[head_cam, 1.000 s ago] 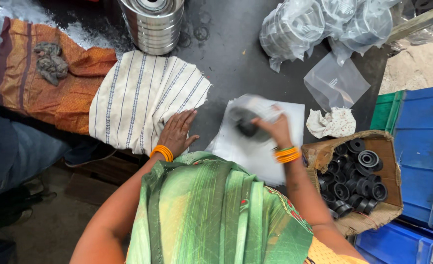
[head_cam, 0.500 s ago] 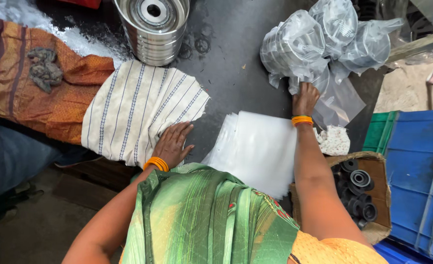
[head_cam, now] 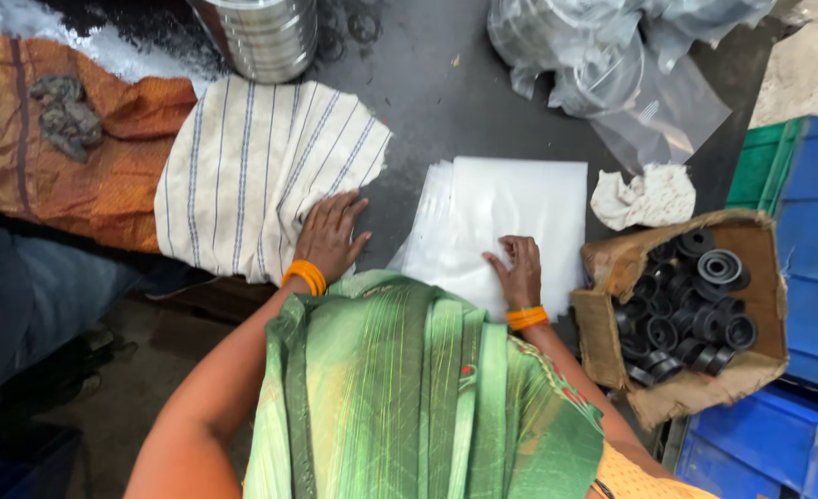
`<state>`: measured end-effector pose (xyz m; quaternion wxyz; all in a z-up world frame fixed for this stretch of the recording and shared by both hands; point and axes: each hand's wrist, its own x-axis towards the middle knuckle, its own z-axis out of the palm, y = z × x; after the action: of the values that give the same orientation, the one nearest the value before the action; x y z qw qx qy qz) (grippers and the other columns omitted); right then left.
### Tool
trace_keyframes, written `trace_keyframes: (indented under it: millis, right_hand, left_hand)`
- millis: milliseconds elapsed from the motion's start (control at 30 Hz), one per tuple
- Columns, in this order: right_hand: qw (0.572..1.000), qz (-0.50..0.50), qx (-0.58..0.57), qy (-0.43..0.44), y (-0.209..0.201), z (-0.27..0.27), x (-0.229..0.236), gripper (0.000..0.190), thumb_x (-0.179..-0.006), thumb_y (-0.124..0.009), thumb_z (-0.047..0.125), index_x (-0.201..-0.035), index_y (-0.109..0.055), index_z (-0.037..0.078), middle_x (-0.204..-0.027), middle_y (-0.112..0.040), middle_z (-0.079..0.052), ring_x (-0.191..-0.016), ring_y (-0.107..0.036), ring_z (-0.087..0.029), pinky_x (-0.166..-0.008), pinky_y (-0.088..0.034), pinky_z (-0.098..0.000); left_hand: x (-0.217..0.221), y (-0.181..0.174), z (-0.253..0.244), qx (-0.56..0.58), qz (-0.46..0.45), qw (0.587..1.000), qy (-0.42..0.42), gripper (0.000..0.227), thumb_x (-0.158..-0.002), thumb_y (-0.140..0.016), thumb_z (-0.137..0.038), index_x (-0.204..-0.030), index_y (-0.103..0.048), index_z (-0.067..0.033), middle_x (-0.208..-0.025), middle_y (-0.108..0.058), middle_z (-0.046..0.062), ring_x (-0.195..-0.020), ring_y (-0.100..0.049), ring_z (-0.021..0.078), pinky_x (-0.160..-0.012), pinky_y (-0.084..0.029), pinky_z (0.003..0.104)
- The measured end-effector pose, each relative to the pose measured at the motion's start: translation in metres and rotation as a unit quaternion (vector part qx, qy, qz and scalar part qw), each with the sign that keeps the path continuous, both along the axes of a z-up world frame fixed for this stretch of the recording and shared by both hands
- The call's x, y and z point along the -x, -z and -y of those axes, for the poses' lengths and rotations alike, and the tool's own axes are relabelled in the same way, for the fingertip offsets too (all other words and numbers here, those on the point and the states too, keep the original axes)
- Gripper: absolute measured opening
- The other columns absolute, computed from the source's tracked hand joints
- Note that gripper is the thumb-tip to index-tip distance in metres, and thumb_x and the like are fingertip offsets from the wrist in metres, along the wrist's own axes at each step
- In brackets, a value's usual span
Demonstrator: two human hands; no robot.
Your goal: The person wipes metal cylindrical parts with a cloth, inserts a black rubber ring into each, and places them into clear plastic bags on a workbench. The person handles parts one at a time, repeating the sequence across multiple units.
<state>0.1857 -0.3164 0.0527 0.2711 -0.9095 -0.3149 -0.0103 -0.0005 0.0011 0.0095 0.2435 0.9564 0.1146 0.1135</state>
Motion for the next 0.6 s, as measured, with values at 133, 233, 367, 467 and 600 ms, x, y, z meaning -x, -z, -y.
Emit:
trace_keyframes:
  millis: [133,233,367,467,600]
  right_hand:
    - [0.993,-0.106,-0.009,0.044,0.007,0.007,-0.019,0.012,-0.092,-0.078,0.009,-0.096,-0.069,0.003,-0.09,-0.067,-0.008,-0.073,-0.062,-0.016,-0.068,-0.054,-0.0314]
    - [0.995,-0.091,-0.028,-0.009,0.003,0.008,-0.022,0.008,-0.097,-0.071,0.004,-0.099,-0.064,0.001,-0.093,-0.067,-0.009,-0.077,-0.063,-0.016,-0.072,-0.054,-0.0304]
    - [0.991,-0.113,-0.055,0.051,-0.006,0.008,-0.03,0.008,-0.103,-0.068,0.005,-0.1,-0.062,0.001,-0.092,-0.065,-0.009,-0.074,-0.059,-0.02,-0.067,-0.051,-0.0319]
    - [0.999,0.015,-0.027,-0.044,0.003,0.001,-0.027,0.024,-0.088,-0.077,0.007,-0.102,-0.06,-0.003,-0.099,-0.06,-0.016,-0.081,-0.058,-0.024,-0.068,-0.051,-0.0329]
    - [0.998,-0.055,0.018,0.014,0.016,-0.011,-0.034,0.016,-0.095,-0.073,0.011,-0.097,-0.063,0.0,-0.09,-0.065,-0.008,-0.078,-0.058,-0.017,-0.073,-0.05,-0.0289]
  left_hand:
    - [-0.007,-0.011,-0.006,0.061,0.026,0.998,0.017,0.047,-0.096,-0.066,-0.031,-0.137,-0.056,-0.0095,-0.149,-0.049,0.011,-0.14,-0.044,0.0299,-0.119,-0.032,0.048]
    - [-0.005,-0.034,-0.018,0.209,0.065,0.976,-0.009,0.032,-0.099,-0.064,-0.023,-0.127,-0.065,-0.008,-0.133,-0.062,0.011,-0.126,-0.057,0.0295,-0.111,-0.042,0.044]
    - [-0.023,-0.074,-0.018,0.365,0.014,0.93,-0.04,0.023,-0.102,-0.061,-0.022,-0.118,-0.072,-0.0109,-0.114,-0.072,0.009,-0.102,-0.07,0.0254,-0.09,-0.055,0.037]
    - [-0.047,-0.094,-0.002,0.371,0.08,0.923,0.053,0.022,-0.102,-0.063,-0.021,-0.116,-0.071,-0.0072,-0.116,-0.073,0.011,-0.101,-0.071,0.0258,-0.089,-0.055,0.037]
    - [-0.077,-0.098,0.018,0.378,0.047,0.919,0.104,0.027,-0.1,-0.062,-0.029,-0.116,-0.072,-0.0086,-0.116,-0.073,0.011,-0.104,-0.071,0.026,-0.09,-0.056,0.038]
